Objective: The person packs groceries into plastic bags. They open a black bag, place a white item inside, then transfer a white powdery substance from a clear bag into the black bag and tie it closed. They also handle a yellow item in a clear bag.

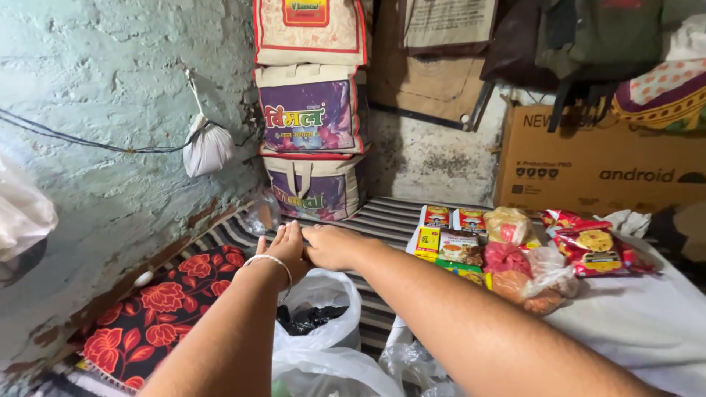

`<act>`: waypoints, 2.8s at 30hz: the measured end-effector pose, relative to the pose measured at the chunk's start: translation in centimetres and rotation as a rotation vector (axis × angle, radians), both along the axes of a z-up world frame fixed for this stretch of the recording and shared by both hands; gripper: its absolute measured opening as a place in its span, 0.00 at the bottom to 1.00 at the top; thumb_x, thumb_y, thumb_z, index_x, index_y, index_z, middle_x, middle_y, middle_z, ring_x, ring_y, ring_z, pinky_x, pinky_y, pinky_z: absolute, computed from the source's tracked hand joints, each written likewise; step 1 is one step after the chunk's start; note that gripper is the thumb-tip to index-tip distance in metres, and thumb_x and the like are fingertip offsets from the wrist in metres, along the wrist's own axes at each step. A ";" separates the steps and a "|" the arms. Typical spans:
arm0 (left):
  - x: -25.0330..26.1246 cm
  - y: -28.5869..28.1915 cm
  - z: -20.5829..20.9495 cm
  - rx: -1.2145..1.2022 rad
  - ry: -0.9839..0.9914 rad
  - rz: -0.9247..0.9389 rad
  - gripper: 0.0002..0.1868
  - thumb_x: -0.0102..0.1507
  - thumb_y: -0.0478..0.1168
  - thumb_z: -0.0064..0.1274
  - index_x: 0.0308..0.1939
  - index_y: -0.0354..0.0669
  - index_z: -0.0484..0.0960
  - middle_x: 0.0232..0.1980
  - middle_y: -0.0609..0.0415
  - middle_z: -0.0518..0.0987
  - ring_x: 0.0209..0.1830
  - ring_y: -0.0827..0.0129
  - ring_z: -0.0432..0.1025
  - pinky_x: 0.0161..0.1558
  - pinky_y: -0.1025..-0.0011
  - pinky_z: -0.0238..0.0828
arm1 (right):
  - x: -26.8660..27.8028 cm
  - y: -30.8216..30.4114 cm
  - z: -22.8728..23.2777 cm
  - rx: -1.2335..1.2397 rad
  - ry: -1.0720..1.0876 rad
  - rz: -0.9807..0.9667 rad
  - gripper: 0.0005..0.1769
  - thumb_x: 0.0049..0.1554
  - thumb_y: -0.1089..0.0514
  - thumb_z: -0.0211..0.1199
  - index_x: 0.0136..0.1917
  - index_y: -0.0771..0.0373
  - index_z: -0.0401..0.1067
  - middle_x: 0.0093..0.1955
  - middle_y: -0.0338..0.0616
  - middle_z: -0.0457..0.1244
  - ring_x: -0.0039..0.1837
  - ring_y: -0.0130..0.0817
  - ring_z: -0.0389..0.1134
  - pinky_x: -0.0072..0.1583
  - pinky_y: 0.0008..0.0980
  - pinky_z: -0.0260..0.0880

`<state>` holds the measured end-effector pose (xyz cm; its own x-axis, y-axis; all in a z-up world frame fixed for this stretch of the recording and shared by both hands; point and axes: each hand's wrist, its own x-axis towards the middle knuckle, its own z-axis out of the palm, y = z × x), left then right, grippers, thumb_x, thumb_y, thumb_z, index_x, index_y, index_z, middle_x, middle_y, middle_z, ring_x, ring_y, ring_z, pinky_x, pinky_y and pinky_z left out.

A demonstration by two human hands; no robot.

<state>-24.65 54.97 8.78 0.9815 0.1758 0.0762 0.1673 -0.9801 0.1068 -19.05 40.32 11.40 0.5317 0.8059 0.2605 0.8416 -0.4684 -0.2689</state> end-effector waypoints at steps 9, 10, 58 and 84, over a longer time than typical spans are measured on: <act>3.6 2.6 -3.4 -0.083 0.030 0.046 0.47 0.67 0.56 0.47 0.80 0.39 0.40 0.84 0.47 0.46 0.85 0.64 0.38 0.79 0.51 0.34 | 3.0 2.3 -1.7 -0.035 0.077 0.061 0.30 0.60 0.46 0.50 0.69 0.65 0.66 0.67 0.66 0.62 0.70 0.59 0.62 0.70 0.48 0.60; 3.9 3.0 -4.1 -0.090 0.048 0.043 0.47 0.67 0.56 0.47 0.80 0.38 0.40 0.84 0.47 0.46 0.85 0.63 0.38 0.79 0.51 0.34 | 2.0 2.1 -0.9 -0.110 0.155 -0.009 0.29 0.60 0.45 0.49 0.69 0.64 0.66 0.66 0.63 0.64 0.69 0.56 0.65 0.68 0.48 0.63; 15.6 8.8 -34.6 -0.507 0.509 -0.150 0.75 0.47 0.56 0.76 0.78 0.33 0.35 0.81 0.37 0.50 0.82 0.50 0.46 0.77 0.64 0.48 | 11.8 12.0 -29.5 -0.687 0.616 -0.367 0.51 0.56 0.45 0.61 0.84 0.50 0.38 0.87 0.44 0.31 0.86 0.51 0.30 0.80 0.55 0.34; 10.7 6.2 -30.1 -0.213 0.276 0.038 0.25 0.66 0.42 0.52 0.66 0.51 0.65 0.71 0.56 0.66 0.74 0.63 0.59 0.60 0.62 0.72 | 7.4 11.9 -28.7 -0.499 0.328 -0.518 0.22 0.59 0.52 0.59 0.67 0.54 0.68 0.77 0.40 0.53 0.75 0.48 0.53 0.71 0.56 0.56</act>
